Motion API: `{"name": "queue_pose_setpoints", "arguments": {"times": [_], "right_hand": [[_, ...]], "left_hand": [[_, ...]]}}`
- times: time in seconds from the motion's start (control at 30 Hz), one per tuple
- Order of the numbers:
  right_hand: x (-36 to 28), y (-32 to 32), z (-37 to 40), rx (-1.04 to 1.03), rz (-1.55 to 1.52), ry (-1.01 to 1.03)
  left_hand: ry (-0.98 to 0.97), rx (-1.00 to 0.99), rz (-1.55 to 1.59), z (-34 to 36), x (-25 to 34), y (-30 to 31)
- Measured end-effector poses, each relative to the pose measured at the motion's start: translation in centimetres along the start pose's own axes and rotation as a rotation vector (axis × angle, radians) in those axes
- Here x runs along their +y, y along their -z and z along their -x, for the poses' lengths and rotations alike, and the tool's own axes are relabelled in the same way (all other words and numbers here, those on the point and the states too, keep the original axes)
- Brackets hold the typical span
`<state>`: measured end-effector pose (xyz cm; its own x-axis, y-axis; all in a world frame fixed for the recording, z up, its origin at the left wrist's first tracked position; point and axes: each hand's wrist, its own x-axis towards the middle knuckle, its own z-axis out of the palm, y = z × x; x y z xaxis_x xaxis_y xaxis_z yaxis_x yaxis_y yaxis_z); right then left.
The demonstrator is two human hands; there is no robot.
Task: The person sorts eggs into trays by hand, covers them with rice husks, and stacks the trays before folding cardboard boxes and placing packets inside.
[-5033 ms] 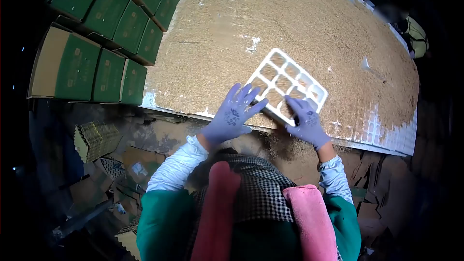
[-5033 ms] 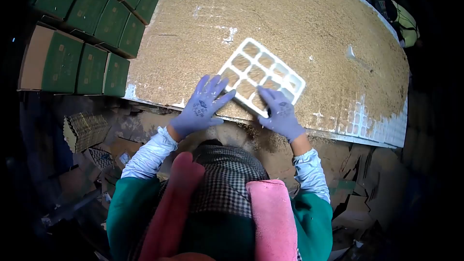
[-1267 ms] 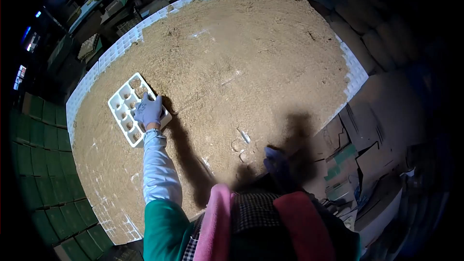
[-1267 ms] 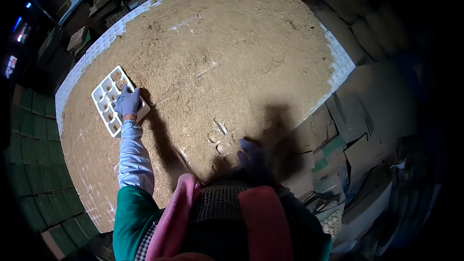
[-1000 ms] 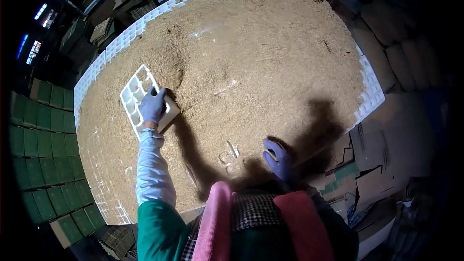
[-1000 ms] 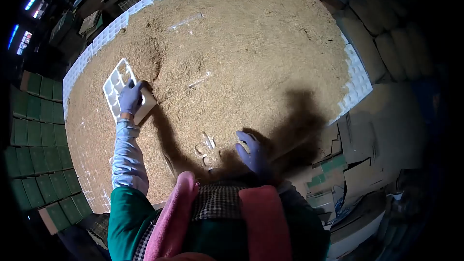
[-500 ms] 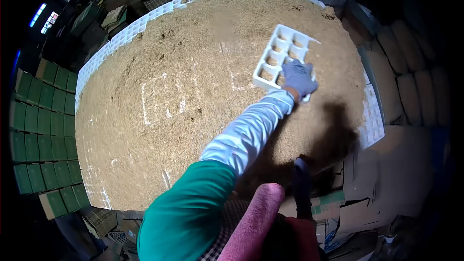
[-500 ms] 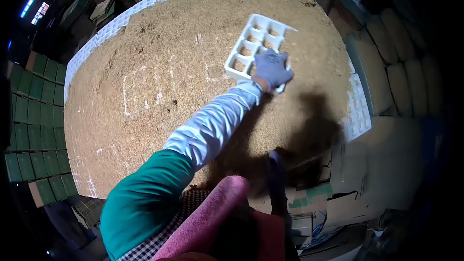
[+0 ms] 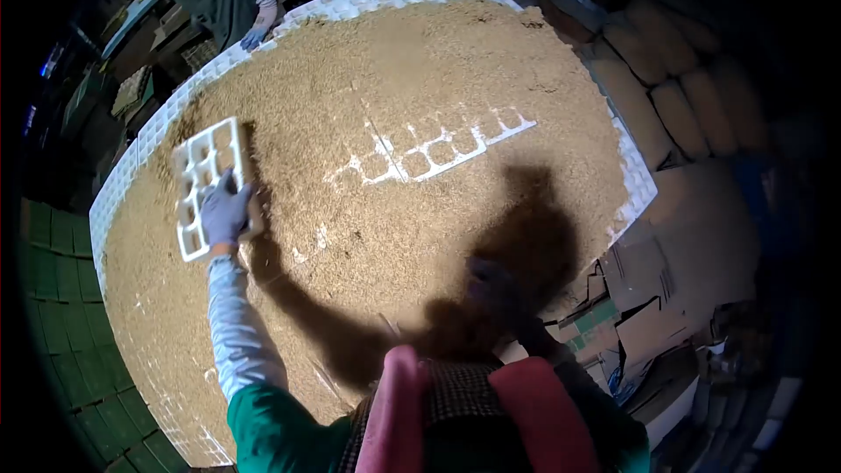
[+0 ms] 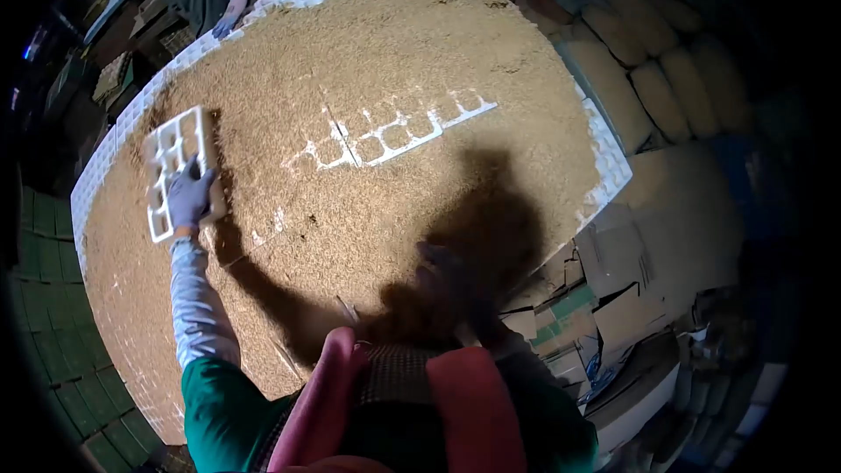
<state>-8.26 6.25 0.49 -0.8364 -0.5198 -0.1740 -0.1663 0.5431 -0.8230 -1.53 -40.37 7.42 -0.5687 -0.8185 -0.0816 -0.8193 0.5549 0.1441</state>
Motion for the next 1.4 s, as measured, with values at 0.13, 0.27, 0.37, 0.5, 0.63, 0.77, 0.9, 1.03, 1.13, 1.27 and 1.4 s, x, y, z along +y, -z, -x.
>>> {"name": "queue_pose_setpoints", "arguments": {"times": [0.13,0.27,0.37,0.5,0.63,0.77,0.9,1.03,1.13,1.27,1.4], "right_hand": [[-6.3,0.0,-1.9,-0.02,0.089,0.383],[-8.2,-2.8,-5.1,-0.202,-0.006,0.292],[-8.6,-7.2,-8.4,-0.32,-0.81,0.036],[-8.6,-11.8,-11.1,-0.329,-1.219,-0.111],[-10.9,-14.1,-9.8,-0.227,-0.872,-0.152],[-6.6,-15.1,-10.3,-0.001,-0.545,-0.075],[-1.9,-12.8,-13.9,0.04,-0.315,0.031],[-1.7,-12.6,-16.2,0.133,-0.209,-0.009],[-1.8,-13.2,-16.6,0.196,0.146,0.454],[1.6,-12.9,-21.1,0.226,0.144,0.441],[1.5,-12.4,-18.4,0.236,-0.124,0.29]], "left_hand": [[0.108,0.068,0.209,1.7,-13.0,-2.4],[0.125,0.062,0.434,8.5,-18.2,-2.4],[0.185,-0.034,0.233,14.0,-18.9,-0.5],[0.232,-0.167,0.11,23.6,-19.4,-2.7],[0.005,-0.211,-0.045,27.0,-18.1,2.0],[-0.025,-0.053,0.599,21.1,-13.2,4.6],[-0.041,-0.093,0.723,10.6,-11.3,-6.8],[0.119,-0.214,0.649,7.7,-8.8,-7.7],[0.14,-0.155,0.651,8.2,-8.5,-9.1],[0.121,0.063,0.723,8.8,-8.3,-11.0],[0.079,-0.007,1.074,8.5,-8.7,-11.0]]}}
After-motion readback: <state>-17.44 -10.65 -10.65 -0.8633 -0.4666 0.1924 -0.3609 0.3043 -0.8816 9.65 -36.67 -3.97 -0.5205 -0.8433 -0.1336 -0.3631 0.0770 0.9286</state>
